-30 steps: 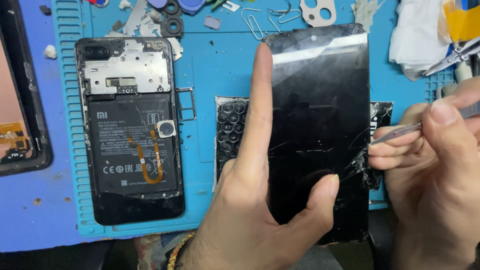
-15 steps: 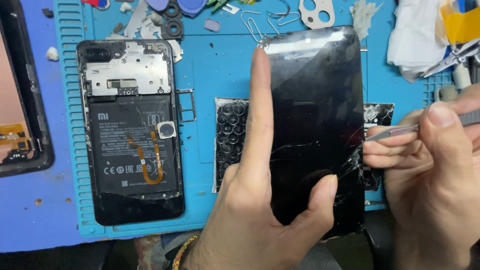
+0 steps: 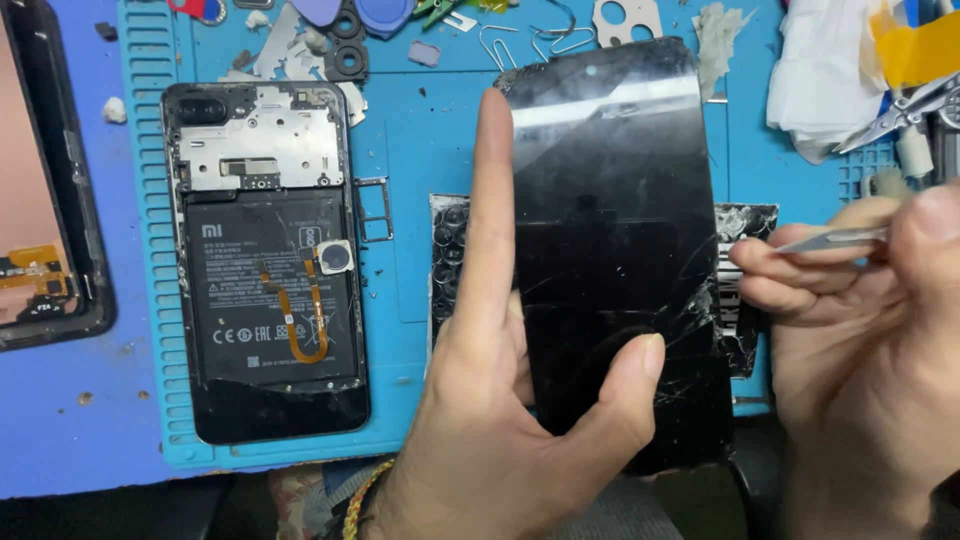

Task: The person uses tweezers to peel a protective film off a black smartphone screen. They lift the film from the edges and corners, gradually removing it while holding the phone steady with the other hand.

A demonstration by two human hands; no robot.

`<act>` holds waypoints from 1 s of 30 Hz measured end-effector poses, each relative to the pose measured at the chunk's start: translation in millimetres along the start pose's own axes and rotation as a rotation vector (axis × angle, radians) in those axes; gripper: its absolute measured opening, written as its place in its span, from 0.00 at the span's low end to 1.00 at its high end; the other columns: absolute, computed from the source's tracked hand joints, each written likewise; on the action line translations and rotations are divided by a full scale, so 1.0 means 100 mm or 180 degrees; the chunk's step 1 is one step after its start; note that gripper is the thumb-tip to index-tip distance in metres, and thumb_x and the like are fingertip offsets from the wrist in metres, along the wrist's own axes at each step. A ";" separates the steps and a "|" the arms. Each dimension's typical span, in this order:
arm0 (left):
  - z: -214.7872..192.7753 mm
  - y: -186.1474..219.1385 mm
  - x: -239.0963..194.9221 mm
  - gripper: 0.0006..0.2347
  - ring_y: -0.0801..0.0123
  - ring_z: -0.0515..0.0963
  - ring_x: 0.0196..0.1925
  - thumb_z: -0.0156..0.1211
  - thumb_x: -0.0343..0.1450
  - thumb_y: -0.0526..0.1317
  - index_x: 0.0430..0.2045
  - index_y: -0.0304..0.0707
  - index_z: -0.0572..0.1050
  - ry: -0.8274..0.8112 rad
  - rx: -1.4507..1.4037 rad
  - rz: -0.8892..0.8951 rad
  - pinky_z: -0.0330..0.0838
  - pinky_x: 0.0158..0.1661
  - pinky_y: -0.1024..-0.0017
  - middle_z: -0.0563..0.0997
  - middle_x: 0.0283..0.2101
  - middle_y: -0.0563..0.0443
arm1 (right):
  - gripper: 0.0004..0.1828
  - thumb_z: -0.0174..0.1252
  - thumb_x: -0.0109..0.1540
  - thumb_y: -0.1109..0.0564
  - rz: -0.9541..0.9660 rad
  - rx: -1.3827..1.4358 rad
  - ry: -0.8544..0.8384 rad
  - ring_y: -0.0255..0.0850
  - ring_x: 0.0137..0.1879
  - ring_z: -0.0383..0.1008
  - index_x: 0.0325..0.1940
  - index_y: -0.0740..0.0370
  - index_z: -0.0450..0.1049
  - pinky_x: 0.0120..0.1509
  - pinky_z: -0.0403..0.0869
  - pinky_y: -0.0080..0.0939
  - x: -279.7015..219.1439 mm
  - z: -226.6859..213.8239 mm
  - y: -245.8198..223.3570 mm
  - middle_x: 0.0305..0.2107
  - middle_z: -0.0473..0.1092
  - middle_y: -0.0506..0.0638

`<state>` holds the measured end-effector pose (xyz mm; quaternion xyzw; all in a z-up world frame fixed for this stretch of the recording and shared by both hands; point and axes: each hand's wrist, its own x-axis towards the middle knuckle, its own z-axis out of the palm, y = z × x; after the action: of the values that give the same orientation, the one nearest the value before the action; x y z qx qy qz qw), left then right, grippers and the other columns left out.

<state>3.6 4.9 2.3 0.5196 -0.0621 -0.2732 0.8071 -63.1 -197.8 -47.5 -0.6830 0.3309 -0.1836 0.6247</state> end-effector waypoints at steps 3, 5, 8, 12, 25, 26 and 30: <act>-0.01 -0.01 0.00 0.43 0.75 0.75 0.45 0.52 0.70 0.28 0.78 0.48 0.31 -0.0053 0.0165 0.0066 0.70 0.50 0.79 0.75 0.58 0.49 | 0.19 0.46 0.77 0.42 -0.0151 0.1022 -0.0315 0.45 0.51 0.85 0.50 0.56 0.74 0.50 0.88 0.32 0.03 -0.22 0.17 0.43 0.79 0.49; -0.02 -0.04 0.00 0.42 0.76 0.73 0.58 0.54 0.69 0.32 0.77 0.44 0.34 0.0091 0.0618 0.0236 0.61 0.59 0.84 0.67 0.71 0.50 | 0.19 0.46 0.78 0.40 -0.0619 0.0601 -0.0380 0.48 0.61 0.85 0.56 0.56 0.70 0.63 0.90 0.37 0.01 -0.30 0.20 0.48 0.73 0.45; -0.02 -0.04 -0.01 0.41 0.70 0.57 0.77 0.53 0.70 0.31 0.75 0.40 0.33 -0.0006 0.0456 0.0413 0.47 0.69 0.79 0.45 0.82 0.44 | 0.35 0.46 0.73 0.25 -0.1117 -0.0522 -0.0512 0.45 0.73 0.79 0.66 0.56 0.67 0.71 0.86 0.37 0.22 -1.03 0.60 0.59 0.68 0.47; -0.05 -0.04 -0.03 0.40 0.68 0.50 0.80 0.52 0.70 0.31 0.75 0.38 0.34 -0.0051 0.0327 0.0498 0.44 0.75 0.73 0.40 0.83 0.45 | 0.23 0.40 0.80 0.35 -0.1765 -0.1285 -0.1102 0.51 0.72 0.68 0.50 0.57 0.63 0.90 0.86 0.61 0.27 -1.16 0.34 0.53 0.62 0.51; -0.11 -0.04 -0.06 0.39 0.60 0.59 0.81 0.52 0.72 0.31 0.75 0.38 0.32 -0.0355 0.0525 0.0702 0.52 0.77 0.70 0.50 0.82 0.38 | 0.07 0.62 0.65 0.61 -0.0532 -0.1956 -0.1172 0.34 0.38 0.67 0.45 0.66 0.78 0.44 0.65 0.31 -0.11 0.07 -0.57 0.33 0.72 0.48; -0.11 -0.04 -0.06 0.39 0.58 0.56 0.84 0.53 0.72 0.32 0.74 0.37 0.32 -0.0372 0.0777 0.0743 0.51 0.78 0.70 0.47 0.83 0.37 | 0.04 0.63 0.66 0.61 -0.0550 -0.1989 -0.1148 0.34 0.36 0.66 0.40 0.65 0.77 0.41 0.63 0.31 -0.11 0.09 -0.58 0.32 0.71 0.48; -0.13 -0.02 -0.05 0.40 0.55 0.54 0.86 0.54 0.72 0.34 0.74 0.38 0.32 -0.0363 0.1116 0.0735 0.51 0.78 0.69 0.42 0.84 0.37 | 0.03 0.60 0.66 0.65 -0.0664 -0.1788 -0.1228 0.38 0.34 0.66 0.39 0.69 0.75 0.37 0.64 0.33 -0.11 0.11 -0.60 0.32 0.70 0.53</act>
<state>3.5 17.5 -3.9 0.6252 -0.2133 -0.1929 0.7256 -50.2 -182.2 10.8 -0.8803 0.1729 -0.0159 0.4414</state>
